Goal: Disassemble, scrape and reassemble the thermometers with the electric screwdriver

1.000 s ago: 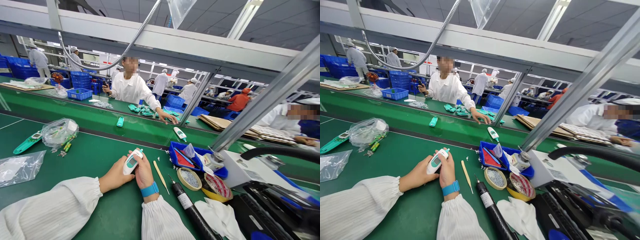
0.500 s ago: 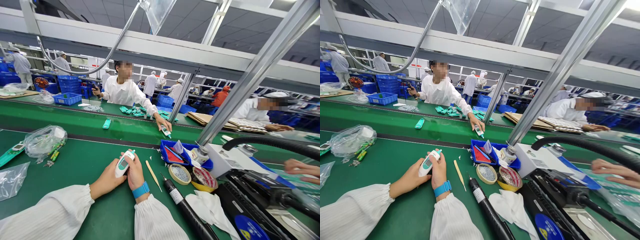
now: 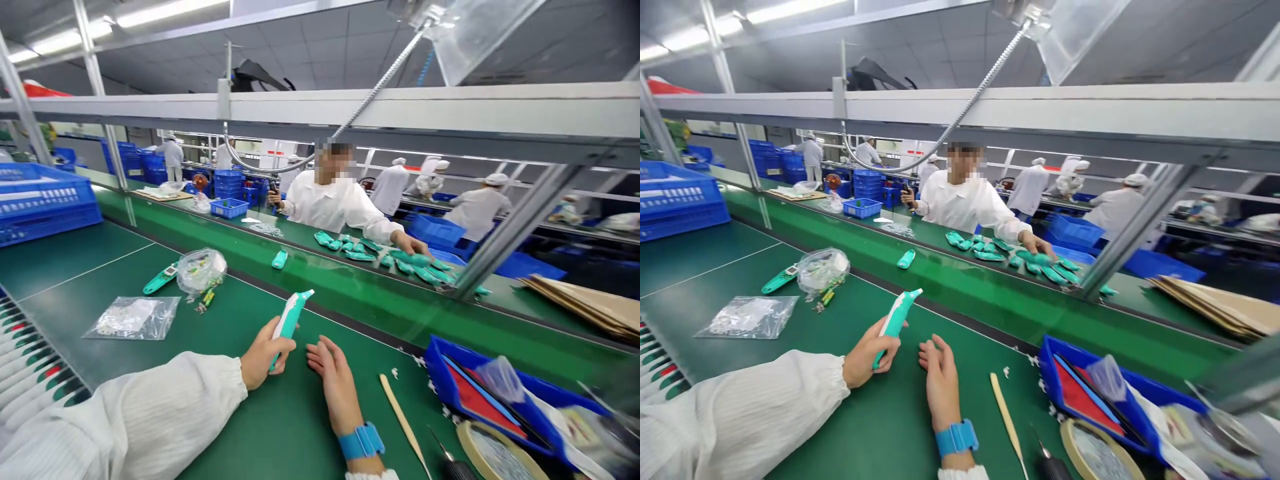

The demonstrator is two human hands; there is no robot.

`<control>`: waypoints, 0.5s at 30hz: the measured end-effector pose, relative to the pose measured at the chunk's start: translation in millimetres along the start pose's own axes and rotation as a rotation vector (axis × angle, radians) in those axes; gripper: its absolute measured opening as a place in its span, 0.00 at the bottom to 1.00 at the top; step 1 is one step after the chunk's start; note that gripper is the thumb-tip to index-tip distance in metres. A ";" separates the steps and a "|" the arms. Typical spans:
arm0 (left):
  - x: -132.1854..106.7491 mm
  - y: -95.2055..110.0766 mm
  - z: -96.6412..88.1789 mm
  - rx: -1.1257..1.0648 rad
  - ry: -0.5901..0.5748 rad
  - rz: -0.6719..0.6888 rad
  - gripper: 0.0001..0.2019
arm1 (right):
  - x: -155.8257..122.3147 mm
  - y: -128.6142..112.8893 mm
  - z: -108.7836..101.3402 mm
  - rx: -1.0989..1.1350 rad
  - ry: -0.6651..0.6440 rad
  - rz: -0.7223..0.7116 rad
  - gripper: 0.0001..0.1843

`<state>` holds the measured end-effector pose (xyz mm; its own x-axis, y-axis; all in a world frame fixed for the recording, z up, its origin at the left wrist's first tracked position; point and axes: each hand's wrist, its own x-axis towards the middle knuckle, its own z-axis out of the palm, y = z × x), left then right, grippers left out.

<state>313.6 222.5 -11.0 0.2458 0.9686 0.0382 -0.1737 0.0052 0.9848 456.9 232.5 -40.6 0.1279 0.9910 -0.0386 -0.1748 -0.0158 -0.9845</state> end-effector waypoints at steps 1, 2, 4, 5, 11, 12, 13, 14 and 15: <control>-9.1 2.5 -7.8 0.015 -0.004 0.029 0.18 | 2.8 2.6 6.1 -0.056 -0.016 -0.029 0.25; -19.1 4.4 -14.8 0.057 -0.014 0.072 0.17 | 6.1 5.5 15.5 -0.107 -0.043 -0.059 0.23; -38.7 5.7 -25.2 0.206 -0.042 0.168 0.15 | 14.1 11.5 44.8 -0.196 -0.126 -0.118 0.19; -46.9 5.2 -28.4 0.286 -0.062 0.211 0.14 | 18.7 14.5 64.1 -0.236 -0.177 -0.144 0.17; -60.9 -7.9 -30.7 0.381 -0.196 0.367 0.22 | 52.2 31.0 188.4 -0.505 -0.358 -0.270 0.13; -59.5 -10.0 -31.2 0.365 -0.146 0.338 0.24 | 58.3 34.5 202.5 -0.548 -0.357 -0.294 0.14; -57.8 -11.4 -32.3 0.338 -0.109 0.287 0.25 | 64.3 38.3 213.7 -0.589 -0.356 -0.318 0.14; -56.0 -12.0 -34.2 0.303 -0.100 0.232 0.25 | 70.0 42.3 221.8 -0.626 -0.357 -0.340 0.13; -54.3 -11.8 -36.6 0.269 -0.120 0.183 0.23 | 75.6 46.2 227.3 -0.661 -0.361 -0.359 0.11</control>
<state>267.3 179.0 -30.8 0.3467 0.9112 0.2226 0.0280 -0.2473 0.9685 236.7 336.8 -50.1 -0.2739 0.9306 0.2430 0.4405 0.3459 -0.8285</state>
